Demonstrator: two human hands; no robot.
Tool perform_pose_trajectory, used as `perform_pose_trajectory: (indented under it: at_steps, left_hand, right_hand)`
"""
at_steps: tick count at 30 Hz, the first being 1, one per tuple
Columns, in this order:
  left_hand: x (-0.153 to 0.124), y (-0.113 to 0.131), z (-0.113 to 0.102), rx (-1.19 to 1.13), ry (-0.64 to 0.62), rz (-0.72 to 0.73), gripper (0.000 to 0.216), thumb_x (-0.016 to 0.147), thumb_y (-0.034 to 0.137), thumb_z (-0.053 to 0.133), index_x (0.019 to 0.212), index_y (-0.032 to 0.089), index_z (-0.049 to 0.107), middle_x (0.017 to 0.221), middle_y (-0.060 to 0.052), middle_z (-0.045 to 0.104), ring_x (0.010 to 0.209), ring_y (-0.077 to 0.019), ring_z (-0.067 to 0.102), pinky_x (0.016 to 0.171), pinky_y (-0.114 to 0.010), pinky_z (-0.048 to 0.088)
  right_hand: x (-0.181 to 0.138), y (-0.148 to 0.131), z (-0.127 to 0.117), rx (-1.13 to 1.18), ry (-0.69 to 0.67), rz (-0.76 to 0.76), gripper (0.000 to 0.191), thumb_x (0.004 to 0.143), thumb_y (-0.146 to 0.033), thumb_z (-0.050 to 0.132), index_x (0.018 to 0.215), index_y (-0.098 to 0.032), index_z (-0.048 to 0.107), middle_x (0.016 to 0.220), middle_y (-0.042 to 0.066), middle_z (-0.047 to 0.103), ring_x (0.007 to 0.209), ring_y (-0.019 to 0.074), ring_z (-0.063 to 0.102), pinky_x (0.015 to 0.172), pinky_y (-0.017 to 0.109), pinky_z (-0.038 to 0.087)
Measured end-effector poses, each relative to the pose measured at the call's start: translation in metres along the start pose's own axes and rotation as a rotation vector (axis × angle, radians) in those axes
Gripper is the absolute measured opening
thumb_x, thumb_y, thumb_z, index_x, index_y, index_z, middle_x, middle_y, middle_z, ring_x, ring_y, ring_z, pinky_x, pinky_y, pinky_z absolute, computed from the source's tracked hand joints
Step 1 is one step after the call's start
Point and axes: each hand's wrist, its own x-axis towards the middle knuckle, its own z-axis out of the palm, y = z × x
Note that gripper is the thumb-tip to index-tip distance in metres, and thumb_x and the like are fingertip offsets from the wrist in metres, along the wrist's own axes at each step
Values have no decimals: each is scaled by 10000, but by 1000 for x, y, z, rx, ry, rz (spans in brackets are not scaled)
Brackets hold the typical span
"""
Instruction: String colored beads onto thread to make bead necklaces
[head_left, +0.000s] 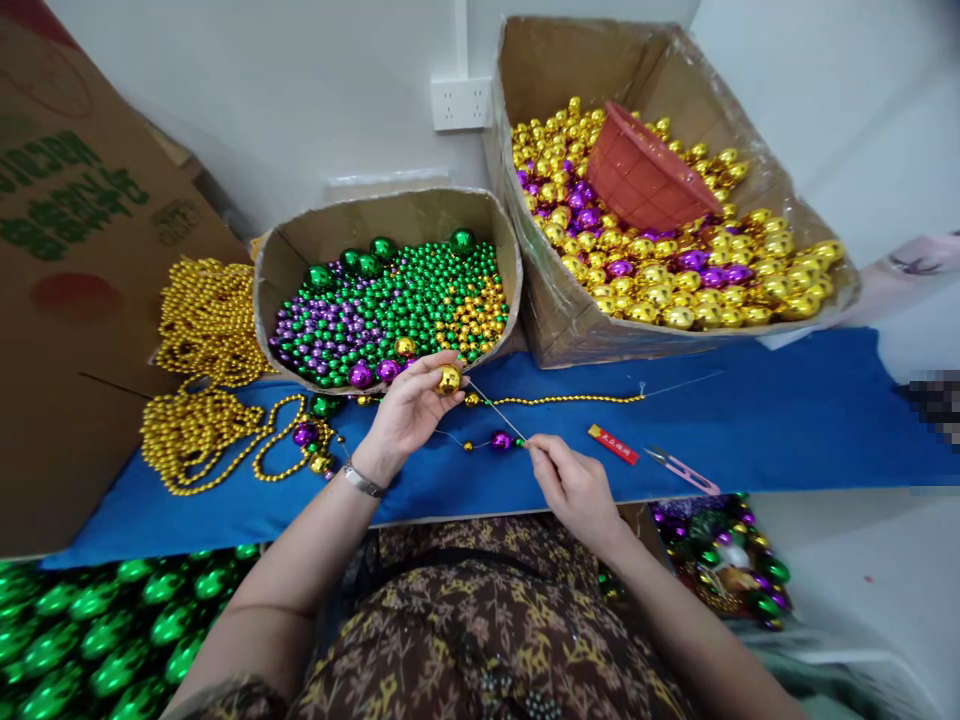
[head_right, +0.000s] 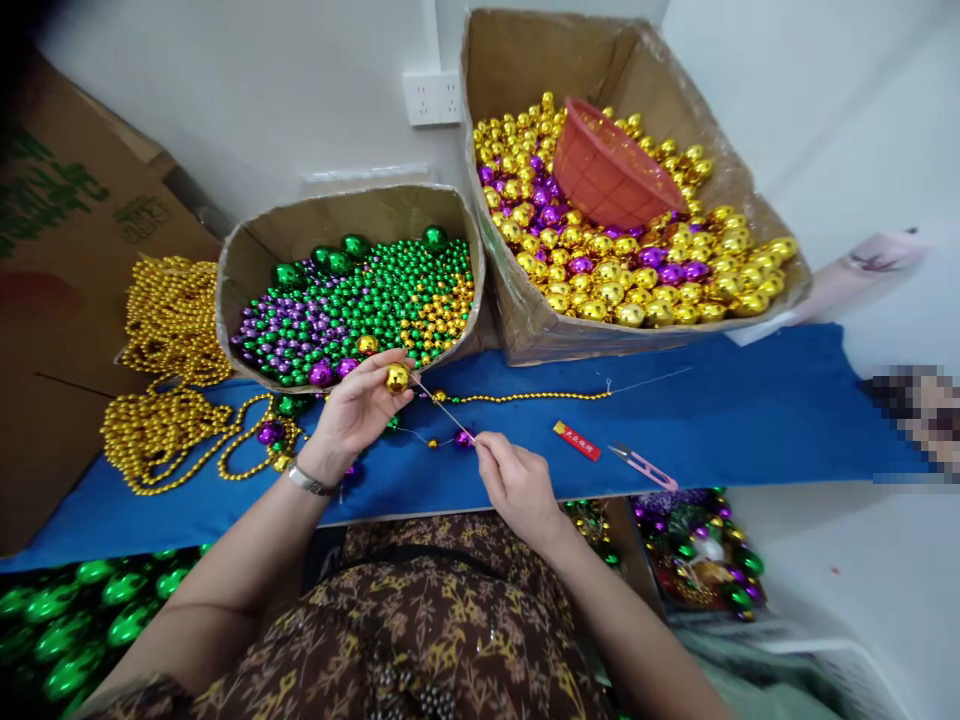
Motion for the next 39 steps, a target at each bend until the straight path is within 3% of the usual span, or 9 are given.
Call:
perform_pose_trajectory:
  at_steps: [4,11,19,25,29,39]
  left_hand:
    - [-3,0,-1,10,-31,9,293,779,262,652,1066,199,643,1028,-67,686,864,-160,655,691,-266,550]
    - [-5,1,0,-56,-14,-4,240,732,258,727,941,172,648,982,-70,706,793,-131,645,636,-222,521]
    - [-8,-4,3,267,-61,138,313,677,222,807,953,160,674,983,-69,719,826,-128,639,701,-210,502]
    - [-7,-9,13,138,-37,58,334,647,247,827,925,154,667,948,-73,726,753,-112,640,659,-203,491]
    - [-7,-13,14,206,-47,97,331,656,242,824,934,155,667,954,-68,724,827,-130,650,718,-217,503]
    - [-10,-17,29,111,-182,4,298,734,279,767,996,168,677,1000,-68,707,804,-121,646,738,-241,536]
  right_hand:
    - [1,3,-2,-16,5,-17,175,979,-246,427,1044,-235,589,839,39,716,660,167,673,659,284,516]
    - [2,3,-2,-18,-1,-71,201,972,-220,429,1063,-228,608,897,53,731,696,180,692,701,305,544]
    - [5,11,-4,-254,-25,-167,217,962,-212,447,1031,-207,653,843,67,733,729,188,689,714,295,529]
    - [12,3,-8,-76,-55,-83,214,989,-239,417,1018,-186,623,821,34,716,677,136,663,655,229,492]
    - [11,3,-8,-69,-49,-68,215,993,-250,409,984,-194,616,812,28,710,643,125,645,632,221,471]
    - [13,5,-4,-55,-31,-49,209,994,-252,397,986,-184,595,800,27,701,642,121,643,626,216,453]
